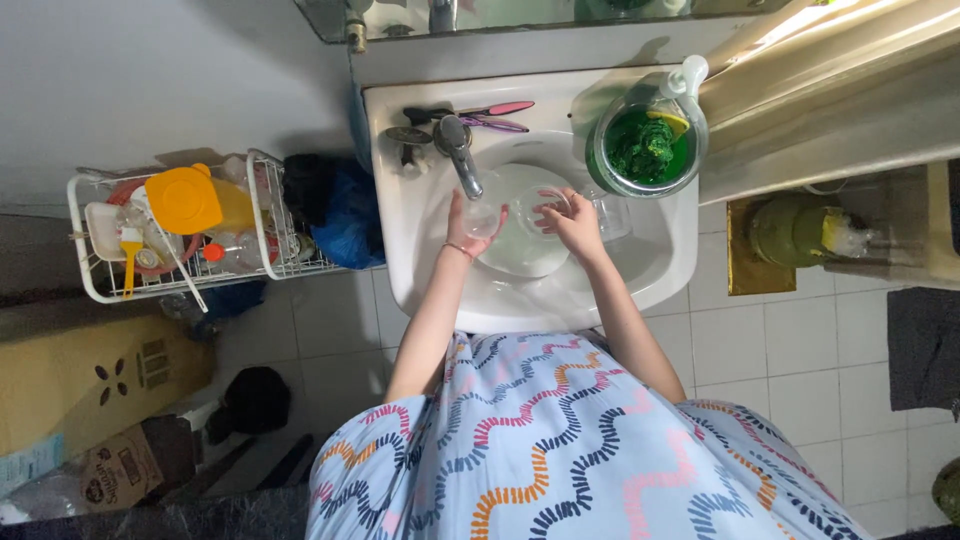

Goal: Washing and rinsing several plastic jars and containers in a sink using a sponge.

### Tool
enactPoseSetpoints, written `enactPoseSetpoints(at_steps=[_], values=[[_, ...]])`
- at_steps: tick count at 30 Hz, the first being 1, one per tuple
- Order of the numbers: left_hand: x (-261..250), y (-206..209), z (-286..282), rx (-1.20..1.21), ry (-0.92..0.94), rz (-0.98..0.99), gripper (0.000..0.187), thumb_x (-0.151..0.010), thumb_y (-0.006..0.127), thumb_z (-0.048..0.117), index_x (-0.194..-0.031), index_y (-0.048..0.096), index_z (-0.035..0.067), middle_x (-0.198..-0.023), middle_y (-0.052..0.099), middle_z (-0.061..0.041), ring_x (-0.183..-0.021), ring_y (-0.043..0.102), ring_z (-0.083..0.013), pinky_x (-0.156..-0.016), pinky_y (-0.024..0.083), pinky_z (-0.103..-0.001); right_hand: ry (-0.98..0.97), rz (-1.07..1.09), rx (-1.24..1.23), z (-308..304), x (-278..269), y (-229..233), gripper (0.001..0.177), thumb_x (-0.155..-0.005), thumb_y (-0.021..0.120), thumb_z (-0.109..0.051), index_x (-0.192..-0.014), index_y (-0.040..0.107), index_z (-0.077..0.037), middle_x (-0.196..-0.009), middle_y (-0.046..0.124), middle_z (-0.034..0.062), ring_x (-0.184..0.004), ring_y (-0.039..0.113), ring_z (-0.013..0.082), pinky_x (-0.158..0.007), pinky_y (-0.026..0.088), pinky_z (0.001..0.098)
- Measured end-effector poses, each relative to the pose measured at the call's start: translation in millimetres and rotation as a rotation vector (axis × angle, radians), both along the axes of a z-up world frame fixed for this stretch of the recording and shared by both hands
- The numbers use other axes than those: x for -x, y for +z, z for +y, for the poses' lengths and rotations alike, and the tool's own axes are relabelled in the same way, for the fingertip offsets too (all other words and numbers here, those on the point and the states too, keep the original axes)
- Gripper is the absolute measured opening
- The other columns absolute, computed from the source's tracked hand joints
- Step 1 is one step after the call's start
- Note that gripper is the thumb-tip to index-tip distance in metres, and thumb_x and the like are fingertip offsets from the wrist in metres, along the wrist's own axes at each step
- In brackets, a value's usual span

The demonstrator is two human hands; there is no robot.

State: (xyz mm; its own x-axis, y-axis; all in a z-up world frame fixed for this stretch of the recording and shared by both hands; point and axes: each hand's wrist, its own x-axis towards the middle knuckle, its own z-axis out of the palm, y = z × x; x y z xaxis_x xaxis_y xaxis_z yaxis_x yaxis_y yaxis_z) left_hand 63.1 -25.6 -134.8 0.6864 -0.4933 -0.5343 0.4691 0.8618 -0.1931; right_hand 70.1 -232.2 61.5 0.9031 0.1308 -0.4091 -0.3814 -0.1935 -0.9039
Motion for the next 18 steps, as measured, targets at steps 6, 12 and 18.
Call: enactPoseSetpoints(at_steps=[6,12,18], values=[[-10,-33,-22,-0.085,0.215,0.259,0.093,-0.077,0.074,0.069,-0.145,0.046,0.011,-0.146,0.051,-0.022,-0.130,0.054,-0.0448,-0.101,0.054,-0.063,-0.007,0.001,-0.004,-6,4,-6,0.036,-0.095,0.060,-0.003,-0.131,0.061,-0.005,-0.108,0.077,0.0113,-0.088,0.076,0.0172,-0.071,0.060,0.0278],[12,33,-15,-0.173,0.295,0.466,0.095,-0.085,0.079,0.062,-0.153,0.040,0.008,-0.151,0.042,-0.019,-0.141,0.042,-0.0363,-0.107,0.044,-0.060,-0.034,0.010,0.006,-11,5,-19,0.035,-0.094,0.060,-0.002,-0.129,0.063,-0.005,-0.107,0.077,0.0105,-0.086,0.076,0.0170,-0.070,0.060,0.0279],[34,51,-7,-0.777,0.192,0.275,0.096,-0.064,0.085,0.027,-0.143,0.032,0.018,-0.146,0.055,-0.009,-0.129,0.049,-0.0210,-0.094,0.038,-0.063,-0.069,-0.010,0.113,-14,6,-29,0.032,-0.095,0.062,-0.003,-0.126,0.065,-0.006,-0.106,0.077,0.0093,-0.086,0.076,0.0166,-0.069,0.060,0.0273]])
